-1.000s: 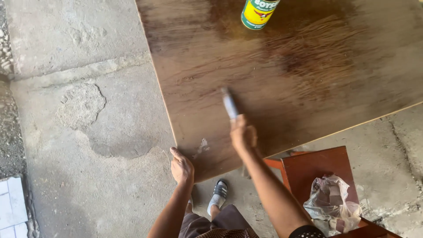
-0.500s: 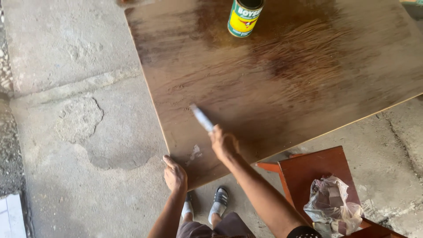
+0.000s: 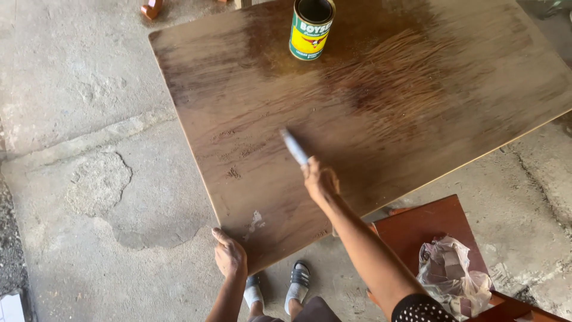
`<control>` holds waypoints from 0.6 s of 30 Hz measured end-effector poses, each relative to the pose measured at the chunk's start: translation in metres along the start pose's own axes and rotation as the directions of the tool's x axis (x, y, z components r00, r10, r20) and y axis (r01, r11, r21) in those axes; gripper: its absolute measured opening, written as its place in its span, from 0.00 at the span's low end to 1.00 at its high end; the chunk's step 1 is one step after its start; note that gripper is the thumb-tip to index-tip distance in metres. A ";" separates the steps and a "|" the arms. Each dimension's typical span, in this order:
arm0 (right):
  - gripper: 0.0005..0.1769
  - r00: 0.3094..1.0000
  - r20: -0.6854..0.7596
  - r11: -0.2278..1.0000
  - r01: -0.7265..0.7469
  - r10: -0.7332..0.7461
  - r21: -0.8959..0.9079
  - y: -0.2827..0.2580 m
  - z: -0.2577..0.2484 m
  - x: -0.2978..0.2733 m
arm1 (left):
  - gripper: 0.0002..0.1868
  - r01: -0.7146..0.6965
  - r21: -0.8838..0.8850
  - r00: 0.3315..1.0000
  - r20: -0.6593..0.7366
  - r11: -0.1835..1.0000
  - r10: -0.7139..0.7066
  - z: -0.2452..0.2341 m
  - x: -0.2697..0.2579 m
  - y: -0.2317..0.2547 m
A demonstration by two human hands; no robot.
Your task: Scraping a wooden table to remove old finish using a knife.
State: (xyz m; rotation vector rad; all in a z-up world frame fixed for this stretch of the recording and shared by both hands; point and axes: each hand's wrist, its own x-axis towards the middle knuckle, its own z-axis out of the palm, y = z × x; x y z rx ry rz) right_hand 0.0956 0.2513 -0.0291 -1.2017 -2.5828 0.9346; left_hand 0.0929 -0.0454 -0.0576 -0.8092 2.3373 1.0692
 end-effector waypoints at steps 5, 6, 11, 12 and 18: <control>0.20 0.995 -0.016 0.988 0.099 -0.101 -0.122 0.039 -0.017 0.046 | 0.53 -0.038 0.003 0.999 0.000 0.999 0.038 0.005 0.007 -0.008; 0.20 0.992 -0.074 0.988 -0.113 0.106 -0.102 0.050 -0.028 0.060 | 0.54 -0.040 0.011 0.999 -0.004 0.999 0.040 0.005 0.007 -0.010; 0.18 0.997 0.015 0.998 -0.069 0.069 -0.011 -0.004 0.007 0.014 | 0.55 0.003 0.013 1.000 0.031 1.000 -0.004 -0.001 0.000 0.002; 0.18 0.997 0.071 0.999 0.027 -0.029 0.030 -0.013 0.026 0.000 | 0.55 -0.004 0.018 0.999 0.038 1.000 0.003 -0.002 0.000 0.002; 0.16 0.946 -0.122 0.941 0.272 -0.299 -0.200 0.018 0.023 0.023 | 0.53 -0.019 -0.015 1.000 0.020 1.000 0.020 0.005 0.010 -0.008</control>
